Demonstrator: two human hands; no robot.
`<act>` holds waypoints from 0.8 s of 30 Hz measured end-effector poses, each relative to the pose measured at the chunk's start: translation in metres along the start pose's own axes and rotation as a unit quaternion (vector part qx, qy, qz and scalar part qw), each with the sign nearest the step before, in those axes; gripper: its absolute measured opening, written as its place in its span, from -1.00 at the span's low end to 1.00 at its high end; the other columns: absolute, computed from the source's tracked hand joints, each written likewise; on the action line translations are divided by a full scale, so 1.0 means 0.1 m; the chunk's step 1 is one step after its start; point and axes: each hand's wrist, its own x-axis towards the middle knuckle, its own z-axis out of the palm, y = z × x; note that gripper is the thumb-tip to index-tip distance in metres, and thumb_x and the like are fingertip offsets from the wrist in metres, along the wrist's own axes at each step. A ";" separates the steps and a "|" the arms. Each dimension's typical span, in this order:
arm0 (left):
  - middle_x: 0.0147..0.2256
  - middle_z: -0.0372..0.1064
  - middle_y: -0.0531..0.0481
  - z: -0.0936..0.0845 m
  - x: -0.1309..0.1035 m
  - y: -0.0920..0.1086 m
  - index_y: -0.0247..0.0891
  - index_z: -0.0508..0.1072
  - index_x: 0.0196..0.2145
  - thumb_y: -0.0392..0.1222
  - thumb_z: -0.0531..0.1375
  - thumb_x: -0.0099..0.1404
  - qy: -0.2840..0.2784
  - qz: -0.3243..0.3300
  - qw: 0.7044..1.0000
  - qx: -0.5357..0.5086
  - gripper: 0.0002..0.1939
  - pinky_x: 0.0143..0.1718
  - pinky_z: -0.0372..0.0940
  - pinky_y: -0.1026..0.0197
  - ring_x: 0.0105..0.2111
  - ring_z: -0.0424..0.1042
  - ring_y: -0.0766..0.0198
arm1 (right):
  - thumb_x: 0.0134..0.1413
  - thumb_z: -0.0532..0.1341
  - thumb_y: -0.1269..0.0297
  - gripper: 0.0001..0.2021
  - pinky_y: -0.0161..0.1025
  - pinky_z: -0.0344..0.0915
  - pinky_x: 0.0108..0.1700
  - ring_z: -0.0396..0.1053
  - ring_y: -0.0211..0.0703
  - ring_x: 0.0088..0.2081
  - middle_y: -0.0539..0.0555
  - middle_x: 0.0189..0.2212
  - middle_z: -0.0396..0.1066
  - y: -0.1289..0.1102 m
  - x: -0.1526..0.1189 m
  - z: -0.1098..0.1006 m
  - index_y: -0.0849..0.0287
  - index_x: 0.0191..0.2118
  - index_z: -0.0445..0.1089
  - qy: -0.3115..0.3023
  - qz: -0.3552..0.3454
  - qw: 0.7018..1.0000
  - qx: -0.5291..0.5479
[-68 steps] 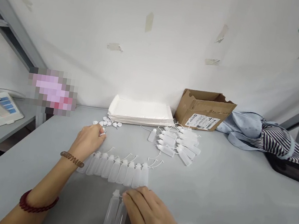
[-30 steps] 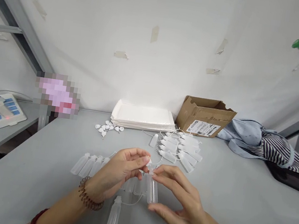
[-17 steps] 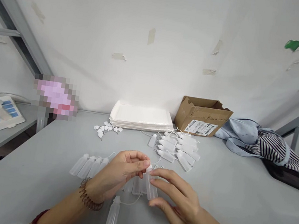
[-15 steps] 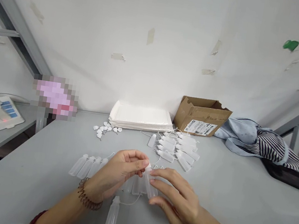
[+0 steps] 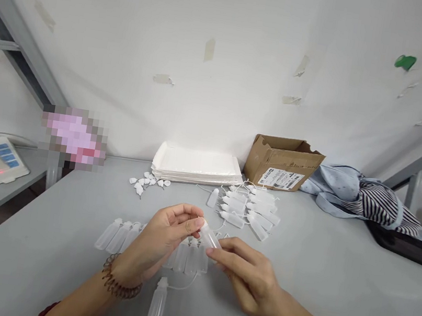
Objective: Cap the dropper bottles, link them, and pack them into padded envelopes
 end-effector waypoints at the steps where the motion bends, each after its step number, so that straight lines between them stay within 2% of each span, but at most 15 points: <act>1: -0.38 0.32 0.06 0.00 0.00 0.01 -0.30 0.43 -0.29 -0.15 0.29 0.15 0.002 0.005 1.000 0.010 -0.79 -0.23 0.21 0.26 -0.38 0.29 0.39 | 0.14 0.02 0.59 -0.67 -0.35 0.34 -0.37 0.32 -0.28 -0.37 0.16 -0.28 0.33 -0.02 0.01 0.00 0.24 -0.03 0.35 0.001 0.020 1.000 0.022; 6: -0.34 0.36 0.04 0.00 -0.02 0.01 -0.28 0.43 -0.28 -0.14 0.30 0.13 0.004 0.034 0.998 0.054 -0.77 -0.20 0.23 0.26 -0.32 0.32 0.35 | 0.11 0.17 0.47 -0.85 -0.32 0.35 -0.32 0.37 -0.24 -0.35 0.11 -0.33 0.37 -0.02 0.04 0.03 0.20 -0.20 0.41 0.041 0.072 0.994 0.065; 11: -0.29 0.39 0.03 0.02 -0.05 0.02 -0.24 0.43 -0.27 -0.14 0.30 0.13 -0.002 0.070 0.991 0.114 -0.78 -0.17 0.26 0.27 -0.23 0.35 0.30 | 0.11 0.18 0.46 -0.92 -0.32 0.32 -0.32 0.37 -0.25 -0.35 0.11 -0.35 0.41 0.04 0.02 0.06 0.20 -0.30 0.41 0.032 0.092 0.991 0.088; 14: -0.27 0.40 0.02 0.03 -0.07 0.04 -0.23 0.44 -0.25 -0.16 0.28 0.16 -0.014 0.085 0.986 0.140 -0.80 -0.18 0.29 0.27 -0.22 0.36 0.29 | 0.11 0.20 0.41 -0.94 -0.34 0.30 -0.36 0.38 -0.27 -0.41 0.05 -0.47 0.42 0.03 0.03 0.05 0.19 -0.39 0.33 0.036 0.193 0.964 0.180; 15: -0.27 0.40 0.01 0.03 -0.08 0.05 -0.23 0.44 -0.25 -0.16 0.28 0.16 -0.018 0.088 0.986 0.141 -0.81 -0.18 0.29 0.27 -0.22 0.36 0.29 | 0.11 0.21 0.37 -0.91 -0.34 0.30 -0.37 0.39 -0.28 -0.43 0.04 -0.49 0.43 0.02 0.04 0.04 0.19 -0.40 0.29 0.032 0.241 0.940 0.238; 17: -0.27 0.41 0.00 0.03 -0.08 0.05 -0.23 0.44 -0.24 -0.18 0.27 0.17 -0.029 0.094 0.987 0.131 -0.81 -0.18 0.30 0.27 -0.22 0.37 0.28 | 0.11 0.22 0.30 -0.84 -0.34 0.32 -0.38 0.43 -0.27 -0.45 0.05 -0.47 0.47 0.01 0.06 0.03 0.17 -0.38 0.21 0.009 0.314 0.868 0.384; 21: -0.26 0.43 0.00 -0.01 -0.06 0.03 -0.22 0.45 -0.20 -0.22 0.27 0.17 -0.077 0.094 0.989 0.079 -0.79 -0.15 0.30 0.26 -0.22 0.39 0.29 | 0.15 0.20 0.25 -0.76 -0.39 0.32 -0.48 0.48 -0.25 -0.49 0.10 -0.42 0.50 0.00 0.07 0.06 0.13 -0.33 0.05 -0.032 0.342 0.698 0.628; 23: -0.26 0.44 0.00 -0.02 -0.06 0.02 -0.21 0.44 -0.17 -0.23 0.27 0.18 -0.105 0.089 0.989 0.054 -0.77 -0.14 0.29 0.25 -0.23 0.41 0.29 | 0.14 0.21 0.24 -0.74 -0.41 0.31 -0.49 0.48 -0.26 -0.49 0.09 -0.41 0.50 -0.01 0.06 0.08 0.13 -0.33 0.03 -0.045 0.339 0.651 0.678; 24: -0.25 0.45 -0.01 -0.02 -0.06 0.02 -0.20 0.44 -0.14 -0.23 0.27 0.18 -0.114 0.084 0.989 0.047 -0.75 -0.13 0.29 0.23 -0.23 0.42 0.28 | 0.12 0.22 0.24 -0.73 -0.41 0.31 -0.48 0.49 -0.26 -0.48 0.09 -0.41 0.50 -0.02 0.06 0.09 0.13 -0.33 0.04 -0.047 0.335 0.646 0.685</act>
